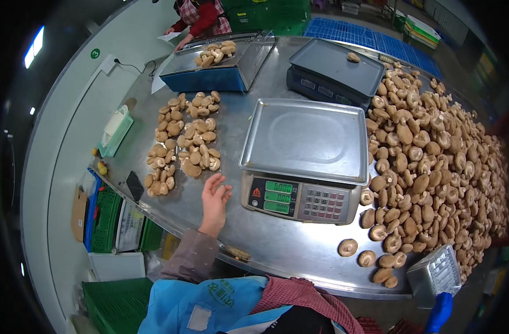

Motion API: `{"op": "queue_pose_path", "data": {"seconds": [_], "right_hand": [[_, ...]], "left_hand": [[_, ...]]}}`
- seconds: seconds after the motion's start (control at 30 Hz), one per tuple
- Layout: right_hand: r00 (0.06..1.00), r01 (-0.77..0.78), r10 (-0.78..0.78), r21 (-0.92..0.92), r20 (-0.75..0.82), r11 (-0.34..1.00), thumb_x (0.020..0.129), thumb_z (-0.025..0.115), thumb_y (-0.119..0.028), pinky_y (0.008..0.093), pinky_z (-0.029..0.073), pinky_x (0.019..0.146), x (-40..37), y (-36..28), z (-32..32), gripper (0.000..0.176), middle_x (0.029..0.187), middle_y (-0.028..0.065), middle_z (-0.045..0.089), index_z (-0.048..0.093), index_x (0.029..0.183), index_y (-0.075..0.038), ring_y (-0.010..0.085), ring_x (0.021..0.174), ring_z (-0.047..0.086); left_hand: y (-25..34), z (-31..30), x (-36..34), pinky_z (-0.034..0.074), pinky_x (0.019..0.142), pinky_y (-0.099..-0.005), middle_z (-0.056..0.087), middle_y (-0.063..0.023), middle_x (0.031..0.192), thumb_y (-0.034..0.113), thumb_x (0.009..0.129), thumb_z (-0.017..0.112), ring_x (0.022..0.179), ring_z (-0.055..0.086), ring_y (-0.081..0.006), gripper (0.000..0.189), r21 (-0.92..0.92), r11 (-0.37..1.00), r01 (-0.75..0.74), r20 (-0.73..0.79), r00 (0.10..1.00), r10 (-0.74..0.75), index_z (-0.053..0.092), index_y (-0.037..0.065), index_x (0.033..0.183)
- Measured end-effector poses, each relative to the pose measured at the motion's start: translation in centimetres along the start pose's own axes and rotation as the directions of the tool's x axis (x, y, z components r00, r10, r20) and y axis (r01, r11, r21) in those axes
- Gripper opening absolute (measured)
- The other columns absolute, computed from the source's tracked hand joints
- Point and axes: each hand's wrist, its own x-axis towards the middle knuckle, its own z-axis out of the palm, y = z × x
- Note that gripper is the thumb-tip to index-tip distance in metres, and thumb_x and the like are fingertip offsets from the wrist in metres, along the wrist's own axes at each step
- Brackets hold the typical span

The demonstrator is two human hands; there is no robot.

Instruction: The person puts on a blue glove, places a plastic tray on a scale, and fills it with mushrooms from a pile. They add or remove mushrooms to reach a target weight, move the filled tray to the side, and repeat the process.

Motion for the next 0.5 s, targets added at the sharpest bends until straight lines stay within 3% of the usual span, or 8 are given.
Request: {"op": "queue_pose_path", "data": {"seconds": [0.1, 0.17, 0.27, 0.4, 0.47, 0.5], "right_hand": [[1.000, -0.009, 0.008, -0.051, -0.014, 0.999, 0.085, 0.045, -0.008, 0.0275, 0.033, 0.059, 0.6, -2.3, -0.5, 0.017, 0.066, 0.0015, 0.037, 0.040, 0.069, -0.005, 0.0121, 0.063, 0.036], [0.979, 0.203, -0.199, -0.142, 0.042, 0.969, 0.080, 0.049, -0.005, 0.0297, 0.035, 0.060, 1.3, -5.2, -2.1, 0.014, 0.068, 0.0056, 0.038, 0.040, 0.070, -0.003, 0.0168, 0.063, 0.038], [0.971, 0.240, -0.233, -0.175, 0.060, 0.955, 0.077, 0.051, -0.003, 0.0313, 0.035, 0.061, 1.4, -6.6, -2.6, 0.013, 0.069, 0.0084, 0.039, 0.040, 0.071, -0.001, 0.0210, 0.063, 0.039], [0.991, 0.134, -0.133, -0.099, 0.018, 0.986, 0.080, 0.050, -0.003, 0.0293, 0.035, 0.060, 0.8, -1.1, -0.5, 0.014, 0.069, 0.0046, 0.037, 0.040, 0.070, -0.003, 0.0167, 0.063, 0.037], [0.998, 0.015, -0.020, 0.093, 0.057, 0.996, 0.084, 0.046, -0.005, 0.0264, 0.034, 0.060, 1.0, -0.1, -0.4, 0.016, 0.069, 0.0005, 0.034, 0.039, 0.070, -0.005, 0.0117, 0.064, 0.035], [0.998, 0.015, -0.021, 0.093, 0.057, 0.996, 0.084, 0.046, -0.005, 0.0264, 0.034, 0.060, 1.0, -0.2, -0.3, 0.016, 0.069, 0.0005, 0.034, 0.039, 0.070, -0.005, 0.0117, 0.064, 0.035]], "left_hand": [[0.1, 2.3, -1.1, 0.044, 0.071, -0.0243, 0.046, -0.0080, 0.113, -0.002, 0.085, 0.043, 0.085, 0.053, -0.0124, 0.031, 0.022, 0.999, 0.030, 0.090, 0.995, -0.032, 0.043, 0.004, 0.116], [0.0, 3.3, -1.7, 0.044, 0.071, -0.0237, 0.046, -0.0077, 0.112, -0.002, 0.085, 0.043, 0.084, 0.053, -0.0118, 0.031, 0.037, 0.998, 0.041, 0.125, 0.991, -0.046, 0.043, 0.004, 0.116], [-0.2, 4.4, -2.3, 0.044, 0.070, -0.0226, 0.048, -0.0068, 0.109, -0.001, 0.085, 0.043, 0.083, 0.053, -0.0111, 0.029, 0.064, 0.995, 0.076, 0.189, 0.978, -0.086, 0.044, 0.002, 0.114], [-1.1, 5.4, -3.1, 0.044, 0.070, -0.0225, 0.051, -0.0059, 0.104, 0.000, 0.086, 0.044, 0.082, 0.053, -0.0110, 0.026, 0.058, 0.990, 0.129, 0.241, 0.960, -0.140, 0.048, 0.001, 0.111], [-1.6, 5.6, -3.4, 0.044, 0.071, -0.0227, 0.052, -0.0057, 0.103, 0.000, 0.086, 0.045, 0.082, 0.053, -0.0109, 0.025, 0.054, 0.990, 0.129, 0.267, 0.954, -0.139, 0.048, 0.002, 0.110], [-1.8, 5.7, -3.6, 0.044, 0.071, -0.0229, 0.052, -0.0055, 0.102, 0.001, 0.086, 0.045, 0.082, 0.053, -0.0109, 0.024, 0.051, 0.991, 0.128, 0.289, 0.948, -0.137, 0.049, 0.002, 0.110]]}}
